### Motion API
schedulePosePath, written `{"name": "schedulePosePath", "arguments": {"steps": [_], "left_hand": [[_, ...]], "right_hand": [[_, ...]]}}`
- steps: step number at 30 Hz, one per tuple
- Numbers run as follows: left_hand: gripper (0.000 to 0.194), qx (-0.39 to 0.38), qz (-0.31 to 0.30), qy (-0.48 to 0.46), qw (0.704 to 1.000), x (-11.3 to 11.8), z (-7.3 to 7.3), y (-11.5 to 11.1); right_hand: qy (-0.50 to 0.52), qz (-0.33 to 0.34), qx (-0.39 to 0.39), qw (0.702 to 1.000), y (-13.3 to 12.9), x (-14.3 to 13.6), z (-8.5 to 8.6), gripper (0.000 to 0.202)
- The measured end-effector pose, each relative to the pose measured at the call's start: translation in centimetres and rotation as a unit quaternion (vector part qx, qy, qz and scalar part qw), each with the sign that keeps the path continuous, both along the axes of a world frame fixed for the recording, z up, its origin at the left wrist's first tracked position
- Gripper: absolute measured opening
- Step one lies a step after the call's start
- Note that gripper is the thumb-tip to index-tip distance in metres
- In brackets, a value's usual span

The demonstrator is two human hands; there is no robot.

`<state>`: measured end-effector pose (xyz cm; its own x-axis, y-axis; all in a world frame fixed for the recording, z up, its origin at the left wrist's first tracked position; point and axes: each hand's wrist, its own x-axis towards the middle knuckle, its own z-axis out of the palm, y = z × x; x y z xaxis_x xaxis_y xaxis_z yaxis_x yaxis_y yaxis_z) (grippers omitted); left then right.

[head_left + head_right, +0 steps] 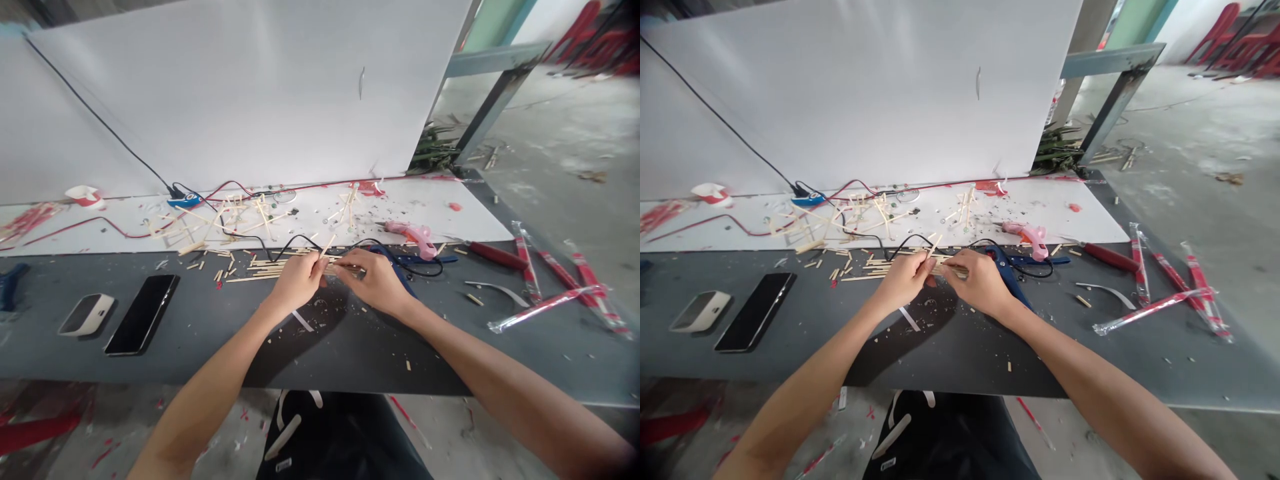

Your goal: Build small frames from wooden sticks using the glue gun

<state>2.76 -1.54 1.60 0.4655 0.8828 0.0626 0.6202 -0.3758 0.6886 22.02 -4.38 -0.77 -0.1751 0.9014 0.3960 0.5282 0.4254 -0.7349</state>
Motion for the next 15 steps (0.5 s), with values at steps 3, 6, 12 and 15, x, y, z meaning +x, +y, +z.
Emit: {"name": "schedulePosePath", "arguments": {"steps": [3,6,12,15], "left_hand": [[0.036,0.012,-0.002,0.009,1.000,0.17,0.04,-0.22],[0.037,0.018,-0.003,0.016,1.000,0.23,0.09,-0.32],[0.038,0.012,0.011,0.018,1.000,0.13,-0.03,-0.09],[0.039,0.008,0.021,0.010,1.000,-0.04,0.00,0.02]], "right_hand": [[0.005,-0.014,-0.020,1.000,0.04,-0.03,0.13,0.015],[0.017,-0.017,-0.047,0.999,0.20,0.02,0.10,0.012],[0.024,-0.014,-0.012,1.000,0.20,-0.02,-0.25,0.017],[0.009,0.020,0.050,0.999,0.21,0.08,-0.41,0.025]]}}
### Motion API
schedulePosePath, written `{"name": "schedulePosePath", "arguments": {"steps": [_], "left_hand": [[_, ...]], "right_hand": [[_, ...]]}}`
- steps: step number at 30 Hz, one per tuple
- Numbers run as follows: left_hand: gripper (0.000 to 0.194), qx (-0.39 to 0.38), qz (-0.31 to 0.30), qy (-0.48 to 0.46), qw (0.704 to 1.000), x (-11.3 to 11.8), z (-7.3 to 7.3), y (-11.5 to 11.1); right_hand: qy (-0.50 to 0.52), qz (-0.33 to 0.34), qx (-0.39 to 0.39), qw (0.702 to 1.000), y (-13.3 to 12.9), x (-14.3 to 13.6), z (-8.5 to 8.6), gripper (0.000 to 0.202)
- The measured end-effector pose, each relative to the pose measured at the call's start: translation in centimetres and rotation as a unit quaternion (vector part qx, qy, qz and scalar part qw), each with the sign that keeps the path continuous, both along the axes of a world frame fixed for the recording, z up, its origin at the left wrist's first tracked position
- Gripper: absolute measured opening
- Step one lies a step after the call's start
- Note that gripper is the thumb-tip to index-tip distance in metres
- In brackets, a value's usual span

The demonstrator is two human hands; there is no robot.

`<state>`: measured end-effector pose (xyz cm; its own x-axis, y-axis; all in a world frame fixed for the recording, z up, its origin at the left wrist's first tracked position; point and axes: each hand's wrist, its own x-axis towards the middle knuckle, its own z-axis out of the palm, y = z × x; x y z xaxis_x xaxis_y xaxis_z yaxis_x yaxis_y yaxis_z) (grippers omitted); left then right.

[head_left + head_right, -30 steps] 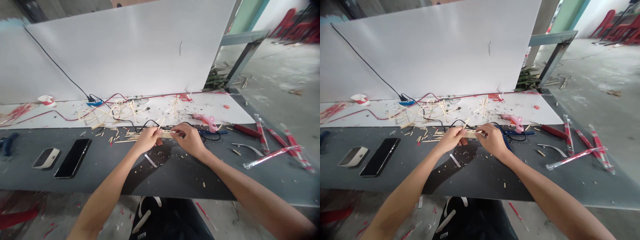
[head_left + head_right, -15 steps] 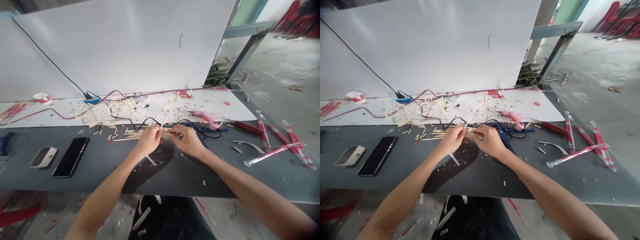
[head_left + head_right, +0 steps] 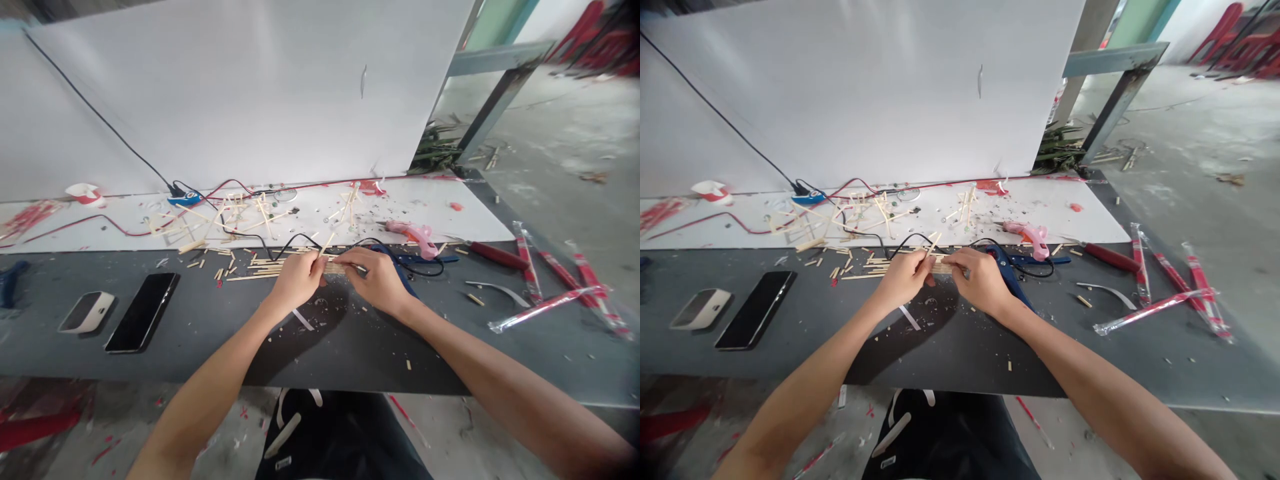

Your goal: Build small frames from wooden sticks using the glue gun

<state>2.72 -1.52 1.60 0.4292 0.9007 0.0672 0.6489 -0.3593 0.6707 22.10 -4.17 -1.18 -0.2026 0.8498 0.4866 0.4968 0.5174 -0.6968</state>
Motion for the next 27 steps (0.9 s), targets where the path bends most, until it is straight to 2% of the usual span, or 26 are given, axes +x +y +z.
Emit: {"name": "schedulePosePath", "arguments": {"steps": [3,7,18,27], "left_hand": [[0.041,-0.009,0.000,-0.013,1.000,-0.1,0.1,0.0],[0.040,-0.063,-0.003,-0.037,0.997,-0.3,0.0,0.1],[0.042,-0.158,-0.058,-0.092,0.981,-0.9,-0.7,0.5],[0.040,-0.172,-0.062,-0.095,0.979,-0.7,-0.9,0.6]], "right_hand": [[-0.031,0.033,0.055,0.997,0.2,0.2,-0.2,0.022],[-0.041,0.052,0.096,0.993,0.5,0.5,-0.4,0.017],[-0.067,0.141,0.003,0.988,1.0,1.3,0.7,0.016],[-0.110,0.185,0.029,0.976,1.3,1.5,0.7,0.021]]}}
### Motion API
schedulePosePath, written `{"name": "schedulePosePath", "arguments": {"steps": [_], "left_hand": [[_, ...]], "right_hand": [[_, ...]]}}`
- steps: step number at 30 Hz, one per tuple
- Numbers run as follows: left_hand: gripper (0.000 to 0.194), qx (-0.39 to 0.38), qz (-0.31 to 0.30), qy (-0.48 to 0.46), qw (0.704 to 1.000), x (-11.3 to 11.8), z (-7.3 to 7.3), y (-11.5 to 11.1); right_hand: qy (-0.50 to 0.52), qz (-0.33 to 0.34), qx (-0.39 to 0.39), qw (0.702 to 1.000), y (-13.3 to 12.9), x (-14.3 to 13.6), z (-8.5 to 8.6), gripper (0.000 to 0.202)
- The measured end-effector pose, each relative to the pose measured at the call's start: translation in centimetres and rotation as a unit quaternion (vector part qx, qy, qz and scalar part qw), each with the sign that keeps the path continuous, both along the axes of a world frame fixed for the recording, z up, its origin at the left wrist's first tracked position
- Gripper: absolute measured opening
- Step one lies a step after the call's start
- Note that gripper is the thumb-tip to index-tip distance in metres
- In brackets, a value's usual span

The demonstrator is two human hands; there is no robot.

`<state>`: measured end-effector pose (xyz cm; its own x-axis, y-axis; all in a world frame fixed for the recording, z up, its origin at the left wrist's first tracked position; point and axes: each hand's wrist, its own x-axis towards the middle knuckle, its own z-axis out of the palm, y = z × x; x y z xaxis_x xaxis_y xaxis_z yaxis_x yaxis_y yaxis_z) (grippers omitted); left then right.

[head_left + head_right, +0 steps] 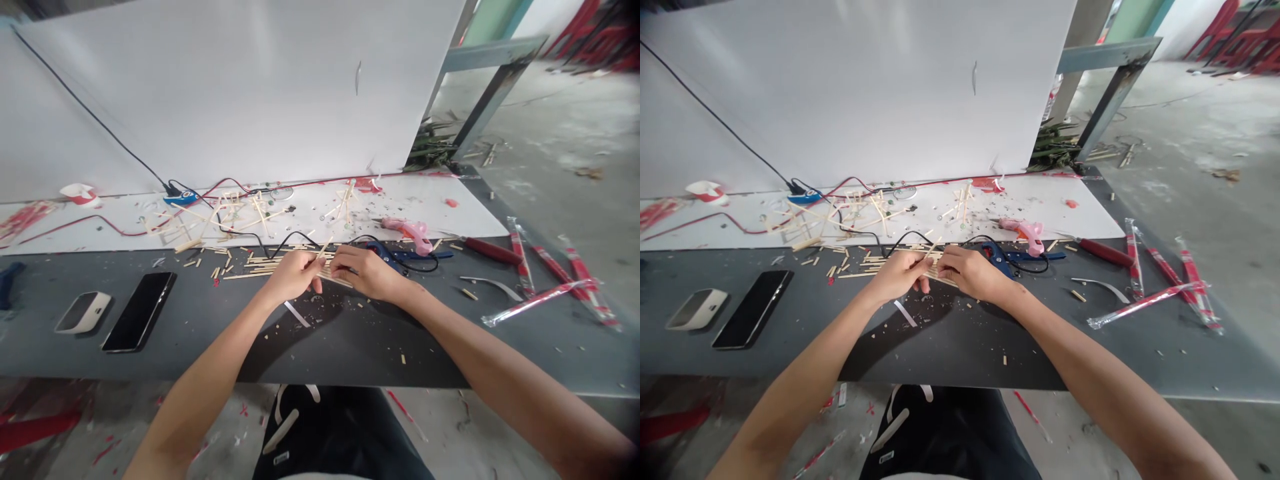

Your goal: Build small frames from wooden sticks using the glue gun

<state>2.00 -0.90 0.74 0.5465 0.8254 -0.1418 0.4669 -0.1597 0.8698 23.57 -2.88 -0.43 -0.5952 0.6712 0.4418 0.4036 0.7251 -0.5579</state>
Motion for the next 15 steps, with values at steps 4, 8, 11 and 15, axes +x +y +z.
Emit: {"name": "schedulePosePath", "arguments": {"steps": [4,8,11,15], "left_hand": [[0.040,-0.013,0.006,-0.005,1.000,-0.1,-0.2,0.4],[0.040,-0.033,0.005,-0.023,0.999,-0.1,-0.2,0.7],[0.039,-0.038,0.003,-0.036,0.999,-0.2,-0.2,0.9],[0.038,-0.023,0.025,-0.026,0.999,-0.6,-0.3,1.3]], "right_hand": [[-0.015,-0.003,0.018,1.000,0.1,-0.1,-0.6,0.018],[-0.023,-0.031,0.016,0.999,0.1,-0.2,-1.2,0.017],[-0.013,-0.041,0.008,0.999,0.1,-0.4,-1.4,0.016],[0.037,-0.053,0.013,0.998,0.0,-0.3,-1.1,0.015]]}}
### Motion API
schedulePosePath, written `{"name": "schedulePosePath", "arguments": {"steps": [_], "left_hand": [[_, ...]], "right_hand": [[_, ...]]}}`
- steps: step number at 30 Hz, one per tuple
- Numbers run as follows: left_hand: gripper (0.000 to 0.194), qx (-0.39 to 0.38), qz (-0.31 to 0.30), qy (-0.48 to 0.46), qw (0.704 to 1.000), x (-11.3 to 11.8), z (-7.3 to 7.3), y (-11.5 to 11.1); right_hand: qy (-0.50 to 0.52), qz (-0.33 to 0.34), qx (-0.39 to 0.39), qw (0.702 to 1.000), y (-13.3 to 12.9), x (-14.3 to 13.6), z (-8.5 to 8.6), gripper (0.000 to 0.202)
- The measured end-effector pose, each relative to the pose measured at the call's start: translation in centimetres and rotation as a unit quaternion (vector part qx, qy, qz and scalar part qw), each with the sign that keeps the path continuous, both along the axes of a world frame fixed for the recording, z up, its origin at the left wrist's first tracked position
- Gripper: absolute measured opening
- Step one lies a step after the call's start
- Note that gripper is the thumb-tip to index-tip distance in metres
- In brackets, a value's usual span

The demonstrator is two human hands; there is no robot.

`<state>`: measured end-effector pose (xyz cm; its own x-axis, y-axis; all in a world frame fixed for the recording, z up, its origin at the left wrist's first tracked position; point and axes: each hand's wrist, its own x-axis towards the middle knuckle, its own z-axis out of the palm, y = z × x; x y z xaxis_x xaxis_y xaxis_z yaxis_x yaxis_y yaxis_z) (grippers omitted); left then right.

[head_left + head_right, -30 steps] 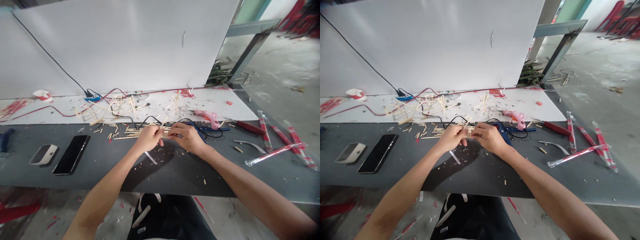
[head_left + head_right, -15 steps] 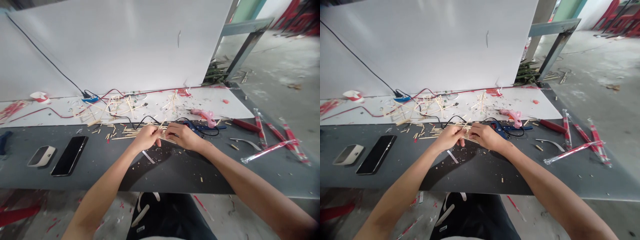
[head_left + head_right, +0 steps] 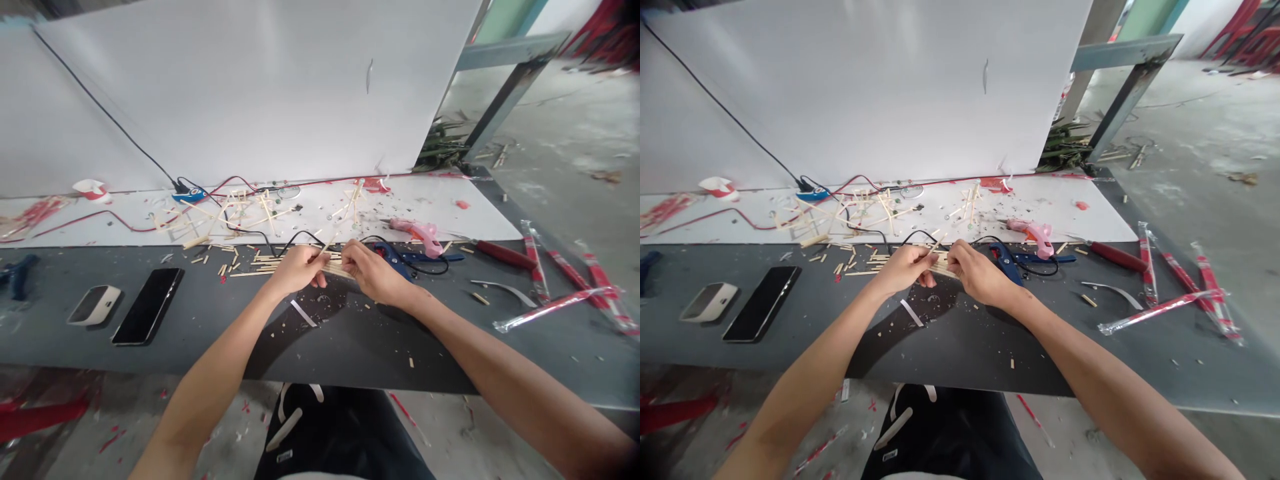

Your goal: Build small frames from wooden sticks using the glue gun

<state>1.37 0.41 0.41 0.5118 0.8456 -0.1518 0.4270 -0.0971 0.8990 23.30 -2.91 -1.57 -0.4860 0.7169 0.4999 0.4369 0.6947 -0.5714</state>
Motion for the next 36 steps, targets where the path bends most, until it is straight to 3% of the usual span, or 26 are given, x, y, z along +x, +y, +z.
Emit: {"name": "schedulePosePath", "arguments": {"steps": [4,7,11,19,27,36], "left_hand": [[0.041,0.037,0.041,0.018,0.998,-0.8,0.0,0.5],[0.044,0.053,0.015,0.014,0.998,-0.9,0.4,0.2],[0.044,0.070,-0.021,0.021,0.997,-0.3,0.9,-0.6],[0.040,0.043,-0.039,0.016,0.998,0.1,1.0,-1.0],[0.041,0.067,-0.052,0.042,0.996,0.6,1.8,-1.5],[0.040,0.086,-0.047,0.062,0.993,0.5,0.9,-1.0]], "right_hand": [[0.071,-0.077,-0.034,0.994,-0.2,0.5,0.7,0.007],[0.078,-0.108,-0.031,0.991,-0.4,0.7,1.1,0.006],[0.055,-0.030,-0.009,0.998,-0.5,0.6,1.0,0.021],[0.039,0.026,-0.009,0.999,-0.5,0.4,0.9,0.013],[-0.028,0.068,-0.018,0.997,-0.5,0.3,1.4,0.015],[-0.083,0.069,-0.029,0.994,-0.2,0.5,0.6,0.014]]}}
